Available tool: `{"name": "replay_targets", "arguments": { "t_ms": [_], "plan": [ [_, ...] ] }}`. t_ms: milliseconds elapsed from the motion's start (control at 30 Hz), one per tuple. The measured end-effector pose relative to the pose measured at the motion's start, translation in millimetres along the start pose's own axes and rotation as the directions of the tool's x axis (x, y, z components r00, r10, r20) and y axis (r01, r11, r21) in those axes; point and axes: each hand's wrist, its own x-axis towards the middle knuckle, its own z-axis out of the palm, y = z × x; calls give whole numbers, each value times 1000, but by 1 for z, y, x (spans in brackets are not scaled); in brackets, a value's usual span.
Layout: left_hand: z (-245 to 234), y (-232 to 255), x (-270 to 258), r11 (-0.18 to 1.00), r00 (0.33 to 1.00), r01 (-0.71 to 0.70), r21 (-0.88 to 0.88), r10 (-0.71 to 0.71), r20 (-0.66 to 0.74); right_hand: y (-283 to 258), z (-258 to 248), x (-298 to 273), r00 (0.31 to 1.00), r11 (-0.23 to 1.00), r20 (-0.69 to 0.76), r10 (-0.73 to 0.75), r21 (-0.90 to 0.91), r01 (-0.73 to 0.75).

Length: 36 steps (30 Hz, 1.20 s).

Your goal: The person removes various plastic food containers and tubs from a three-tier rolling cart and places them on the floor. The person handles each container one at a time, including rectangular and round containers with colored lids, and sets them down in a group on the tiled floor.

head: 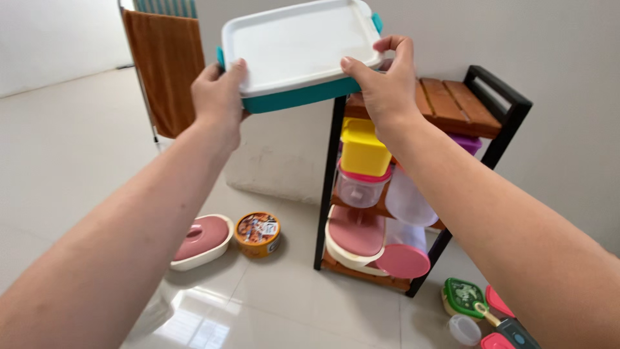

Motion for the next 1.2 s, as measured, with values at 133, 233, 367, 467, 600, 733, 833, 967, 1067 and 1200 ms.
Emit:
{"name": "replay_targets", "arguments": {
  "t_ms": [133,233,367,467,600,733,833,967,1067,1200],
  "plan": [
    [-53,18,-23,998,998,-11,69,15,-58,-20,30,-25,996,996,33,77,-43,-75],
    [-74,31,-35,986,999,-31,165,37,-38,-31,30,-32,983,981,55,178,-84,-173],
    [-82,37,-46,973,999,-51,224,53,1,-39,21,-39,963,968,134,235,-116,-221],
    [-80,37,-51,975,1000,-26,222,26,3,-42,18,-42,950,957,140,278,-123,-262],
    [-79,28,-59,959,998,36,279,-22,-56,-34,24,-55,942,940,126,312,-186,-286],
    [-79,28,-56,956,991,122,267,-103,-84,-31,27,-54,917,921,130,377,-157,-357],
    [-80,17,-53,946,991,124,299,-101,-90,-22,28,-56,899,901,115,423,-156,-404],
    [-83,-1,-43,959,990,135,251,-118,-83,-2,30,-56,882,890,127,454,-114,-442],
    [-93,-19,-34,968,990,132,212,-120,-69,16,36,-56,860,872,144,489,-93,-480],
    [-133,-49,-26,972,982,172,163,-157,-101,43,70,-57,814,837,202,545,-85,-540]
  ]
}}
